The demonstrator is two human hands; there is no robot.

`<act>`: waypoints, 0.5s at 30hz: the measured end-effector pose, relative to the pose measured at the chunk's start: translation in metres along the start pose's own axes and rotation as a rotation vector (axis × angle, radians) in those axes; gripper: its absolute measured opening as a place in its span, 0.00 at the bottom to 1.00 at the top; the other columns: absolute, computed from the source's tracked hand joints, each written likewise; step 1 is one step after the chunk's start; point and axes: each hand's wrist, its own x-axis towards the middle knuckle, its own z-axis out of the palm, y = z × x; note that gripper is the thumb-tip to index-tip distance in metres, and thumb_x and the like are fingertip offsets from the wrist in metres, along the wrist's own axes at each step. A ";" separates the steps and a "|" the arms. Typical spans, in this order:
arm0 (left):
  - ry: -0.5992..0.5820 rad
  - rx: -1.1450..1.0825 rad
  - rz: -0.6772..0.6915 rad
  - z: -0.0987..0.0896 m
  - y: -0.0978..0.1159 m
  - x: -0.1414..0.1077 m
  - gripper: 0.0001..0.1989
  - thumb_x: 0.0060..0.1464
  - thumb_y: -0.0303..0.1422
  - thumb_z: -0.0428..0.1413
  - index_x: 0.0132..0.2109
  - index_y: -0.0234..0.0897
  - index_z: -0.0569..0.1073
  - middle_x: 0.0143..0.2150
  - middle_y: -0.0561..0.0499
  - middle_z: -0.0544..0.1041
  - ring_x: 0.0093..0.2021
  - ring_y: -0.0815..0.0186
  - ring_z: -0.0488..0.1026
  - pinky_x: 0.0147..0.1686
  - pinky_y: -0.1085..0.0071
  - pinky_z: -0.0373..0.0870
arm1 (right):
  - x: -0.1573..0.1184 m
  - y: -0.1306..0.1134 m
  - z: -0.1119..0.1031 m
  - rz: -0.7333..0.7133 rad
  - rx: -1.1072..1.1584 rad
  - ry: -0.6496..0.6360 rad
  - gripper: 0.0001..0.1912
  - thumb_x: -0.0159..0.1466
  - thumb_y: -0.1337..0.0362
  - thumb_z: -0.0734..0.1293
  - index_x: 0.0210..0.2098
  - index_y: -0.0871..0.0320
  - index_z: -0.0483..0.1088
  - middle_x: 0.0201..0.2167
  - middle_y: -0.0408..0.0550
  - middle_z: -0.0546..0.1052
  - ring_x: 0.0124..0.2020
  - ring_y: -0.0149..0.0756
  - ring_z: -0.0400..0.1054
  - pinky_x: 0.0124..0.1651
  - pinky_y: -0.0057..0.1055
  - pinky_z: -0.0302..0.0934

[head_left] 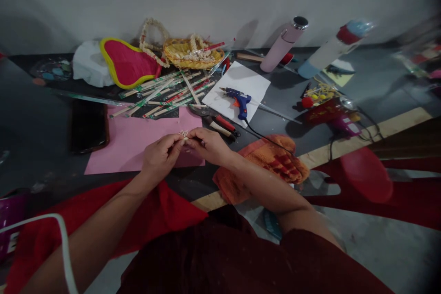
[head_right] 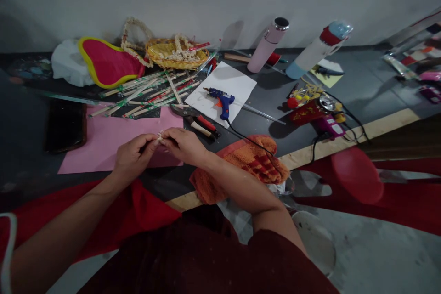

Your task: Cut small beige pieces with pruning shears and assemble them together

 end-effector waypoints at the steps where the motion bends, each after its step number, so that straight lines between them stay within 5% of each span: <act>1: -0.006 0.001 -0.004 0.000 0.000 0.000 0.13 0.60 0.40 0.49 0.44 0.40 0.74 0.41 0.51 0.80 0.39 0.66 0.76 0.39 0.74 0.68 | 0.000 0.000 0.000 -0.009 -0.016 0.003 0.09 0.66 0.61 0.60 0.35 0.58 0.67 0.32 0.46 0.75 0.36 0.31 0.69 0.40 0.28 0.61; 15: -0.033 0.041 -0.029 -0.001 -0.002 -0.001 0.14 0.60 0.41 0.48 0.43 0.40 0.74 0.39 0.52 0.80 0.37 0.67 0.76 0.35 0.75 0.67 | 0.000 -0.007 0.001 0.093 0.126 -0.004 0.07 0.64 0.64 0.60 0.33 0.60 0.67 0.28 0.43 0.72 0.28 0.26 0.64 0.32 0.23 0.57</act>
